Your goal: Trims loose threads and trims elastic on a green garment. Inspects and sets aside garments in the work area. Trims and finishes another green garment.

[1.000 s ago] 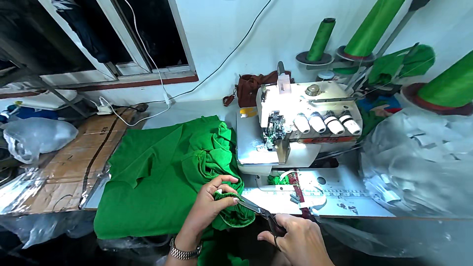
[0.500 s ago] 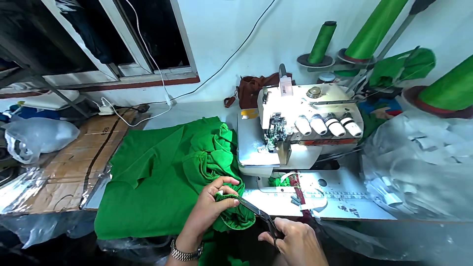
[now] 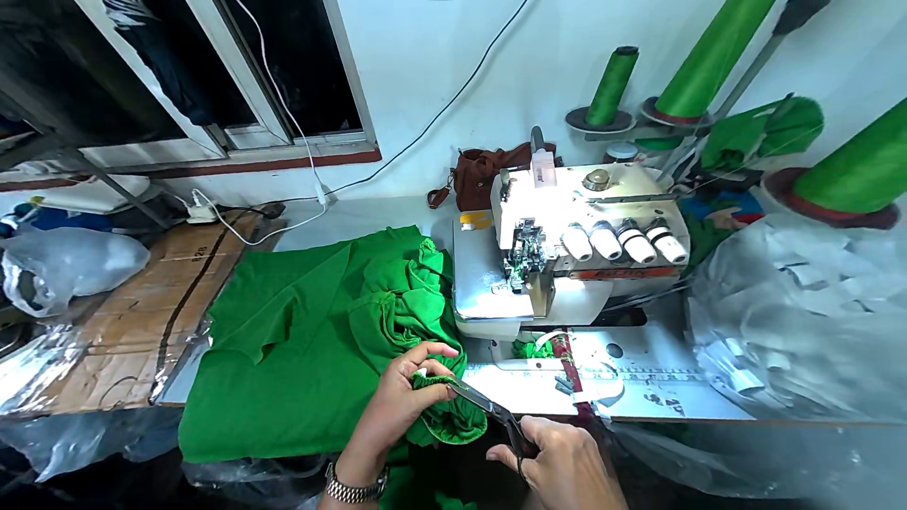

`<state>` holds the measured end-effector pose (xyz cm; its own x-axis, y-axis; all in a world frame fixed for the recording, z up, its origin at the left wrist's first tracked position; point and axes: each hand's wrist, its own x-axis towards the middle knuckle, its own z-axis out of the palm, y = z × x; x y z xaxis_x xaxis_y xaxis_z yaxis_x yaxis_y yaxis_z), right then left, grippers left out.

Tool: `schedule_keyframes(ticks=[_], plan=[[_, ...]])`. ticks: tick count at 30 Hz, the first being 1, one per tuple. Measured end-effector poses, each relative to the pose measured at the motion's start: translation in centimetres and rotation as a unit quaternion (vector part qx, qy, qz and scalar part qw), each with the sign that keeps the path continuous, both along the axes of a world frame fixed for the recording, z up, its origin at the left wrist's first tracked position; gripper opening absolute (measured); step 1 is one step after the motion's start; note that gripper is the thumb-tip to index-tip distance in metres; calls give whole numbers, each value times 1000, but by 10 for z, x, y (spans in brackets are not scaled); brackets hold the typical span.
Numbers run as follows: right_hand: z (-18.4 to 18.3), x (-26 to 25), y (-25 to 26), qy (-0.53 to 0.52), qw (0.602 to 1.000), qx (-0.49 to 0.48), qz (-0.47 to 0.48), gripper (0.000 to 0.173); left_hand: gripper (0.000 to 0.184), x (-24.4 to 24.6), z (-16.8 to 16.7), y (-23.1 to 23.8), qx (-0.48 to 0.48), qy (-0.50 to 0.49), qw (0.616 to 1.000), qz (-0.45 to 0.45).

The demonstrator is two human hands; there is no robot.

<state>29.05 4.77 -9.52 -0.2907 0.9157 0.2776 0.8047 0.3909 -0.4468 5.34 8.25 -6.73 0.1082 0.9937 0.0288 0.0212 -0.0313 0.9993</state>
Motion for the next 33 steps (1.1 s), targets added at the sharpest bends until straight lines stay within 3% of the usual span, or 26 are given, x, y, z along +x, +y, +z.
schedule_keyframes(ticks=[11,17,23,33], plan=[[-3,3,-2,3,999,-25,23,47,39,-1,-3,0,3,2,1000,-8],[-8,1,-1,15,999,-41,19,50,27,-8,-2,1,16,20,1000,-3],[-10,-4,0,19,1000,-7,6,54,42,-10,-3,0,4,-11,1000,6],[-7,-5,0,20,999,-21,29,50,42,-9,-6,-2,6,-32,999,9]])
